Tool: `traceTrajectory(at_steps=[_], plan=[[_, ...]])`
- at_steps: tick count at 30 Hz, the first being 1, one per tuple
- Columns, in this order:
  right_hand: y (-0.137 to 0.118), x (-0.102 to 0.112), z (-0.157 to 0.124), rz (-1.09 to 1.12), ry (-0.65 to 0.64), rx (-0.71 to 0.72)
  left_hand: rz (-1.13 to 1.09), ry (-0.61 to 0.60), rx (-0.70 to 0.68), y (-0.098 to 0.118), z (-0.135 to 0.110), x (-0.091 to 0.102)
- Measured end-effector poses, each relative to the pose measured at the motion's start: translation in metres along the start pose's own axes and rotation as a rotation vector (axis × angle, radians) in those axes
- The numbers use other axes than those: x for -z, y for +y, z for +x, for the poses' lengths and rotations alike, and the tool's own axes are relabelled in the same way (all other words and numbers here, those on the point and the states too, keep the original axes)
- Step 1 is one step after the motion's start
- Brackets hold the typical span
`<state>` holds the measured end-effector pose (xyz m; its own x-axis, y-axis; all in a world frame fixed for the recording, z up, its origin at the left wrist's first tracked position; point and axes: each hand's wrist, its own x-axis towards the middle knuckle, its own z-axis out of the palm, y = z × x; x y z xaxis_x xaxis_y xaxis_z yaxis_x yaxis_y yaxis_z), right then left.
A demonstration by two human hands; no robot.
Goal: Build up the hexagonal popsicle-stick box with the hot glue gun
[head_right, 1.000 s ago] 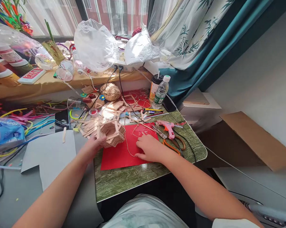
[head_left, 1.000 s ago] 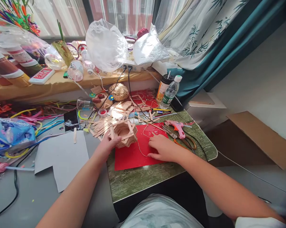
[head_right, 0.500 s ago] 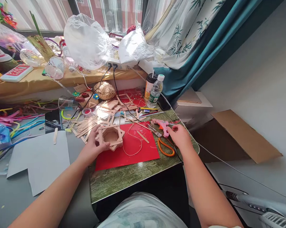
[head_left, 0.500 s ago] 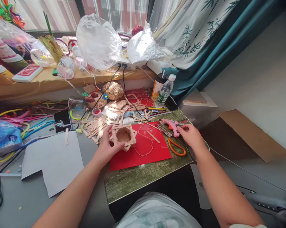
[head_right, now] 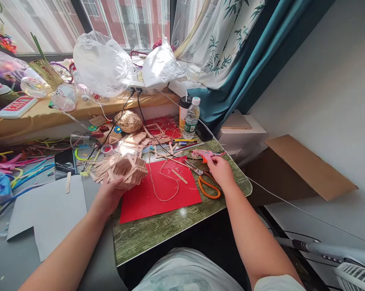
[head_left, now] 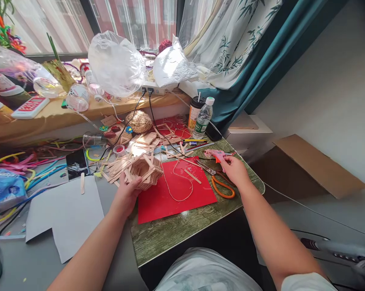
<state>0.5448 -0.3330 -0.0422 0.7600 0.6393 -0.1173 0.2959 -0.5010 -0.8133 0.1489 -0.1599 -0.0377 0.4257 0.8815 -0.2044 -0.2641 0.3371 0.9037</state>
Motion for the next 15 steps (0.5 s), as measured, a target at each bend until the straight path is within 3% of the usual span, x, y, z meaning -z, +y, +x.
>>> traceTrajectory(at_steps=[4,9,12,15], plan=[[-0.008,0.000,-0.008,0.225,-0.036,0.050,-0.009,0.004,0.016,-0.002,0.001,0.001],[-0.021,-0.007,-0.037,0.386,-0.223,0.044,0.060,-0.006,0.035,-0.005,-0.001,0.001],[-0.028,-0.018,-0.061,0.474,-0.357,-0.010,0.192,-0.019,0.022,-0.007,-0.004,0.002],[-0.036,-0.032,-0.085,0.536,-0.438,-0.043,0.352,-0.012,-0.077,-0.011,-0.005,0.005]])
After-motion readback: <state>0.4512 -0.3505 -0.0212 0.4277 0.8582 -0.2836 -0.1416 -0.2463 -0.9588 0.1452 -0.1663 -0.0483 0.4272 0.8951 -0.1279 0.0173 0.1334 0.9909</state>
